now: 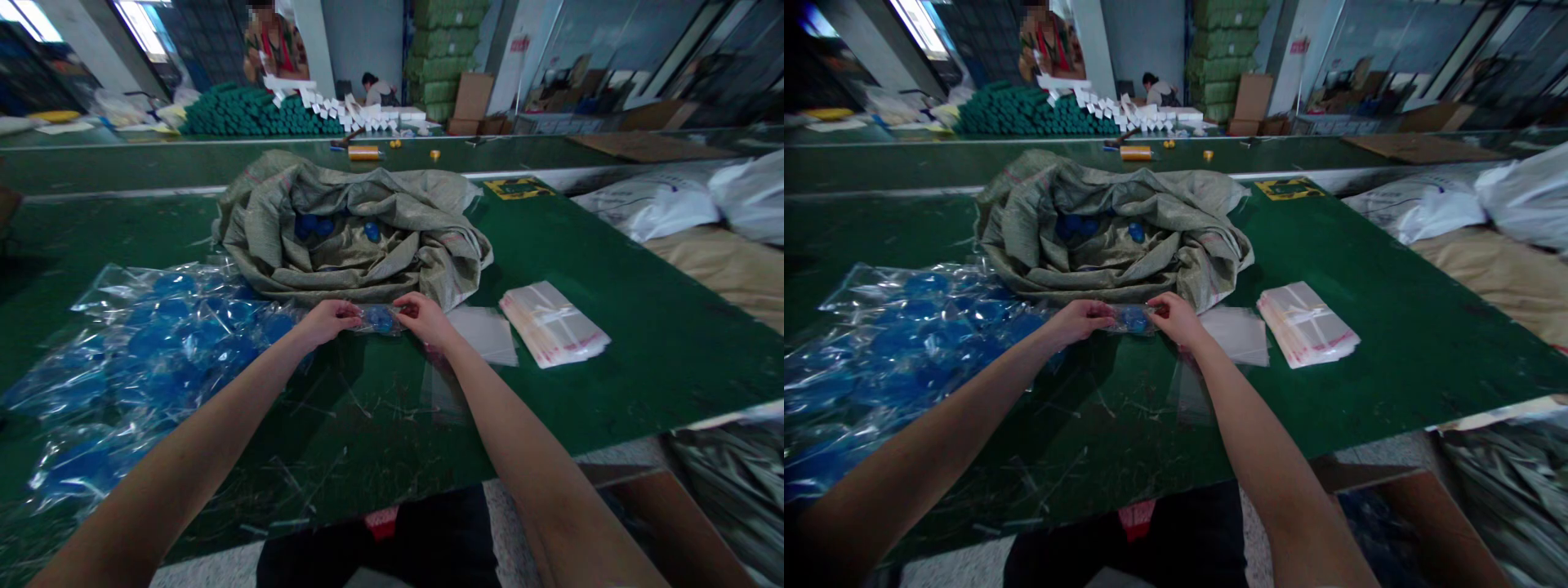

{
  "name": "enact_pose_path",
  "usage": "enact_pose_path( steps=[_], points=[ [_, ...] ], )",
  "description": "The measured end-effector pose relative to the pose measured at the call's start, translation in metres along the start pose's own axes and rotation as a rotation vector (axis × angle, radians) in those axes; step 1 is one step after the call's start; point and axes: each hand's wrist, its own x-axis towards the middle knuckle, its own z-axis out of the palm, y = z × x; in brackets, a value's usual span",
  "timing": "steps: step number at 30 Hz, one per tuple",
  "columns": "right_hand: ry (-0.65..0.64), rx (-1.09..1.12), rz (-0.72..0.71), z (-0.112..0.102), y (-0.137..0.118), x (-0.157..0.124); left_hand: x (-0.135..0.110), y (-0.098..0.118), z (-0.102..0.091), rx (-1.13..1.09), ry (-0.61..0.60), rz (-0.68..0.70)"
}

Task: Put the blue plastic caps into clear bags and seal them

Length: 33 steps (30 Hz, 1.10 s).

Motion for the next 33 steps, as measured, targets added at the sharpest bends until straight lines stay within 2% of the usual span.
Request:
enact_pose_path(
  steps=[9, 14, 17, 26, 33],
  points=[
    [0.007, -0.012, 0.011, 0.0, 0.0, -0.001, -0.006, 0.007, 0.0, -0.019, -0.031, -0.025],
    [0.0, 0.005, 0.026, -0.001, 0.0, -0.001, -0.001, 0.004, 0.001, 0.027, -0.044, 0.023],
    [-0.016, 0.026, 0.055, -0.002, -0.002, -0.001, 0.002, 0.001, 0.003, 0.013, -0.026, 0.004],
    [-0.011, 0.286, 0.13, -0.006, -0.007, -0.001, -0.009, 0.007, 0.0, -0.133, -0.082, -0.008],
    [0.0, 0.34, 0.121, -0.007, -0.009, -0.002, -0.013, 0.009, 0.0, -0.137, -0.048, 0.015]
  ],
)
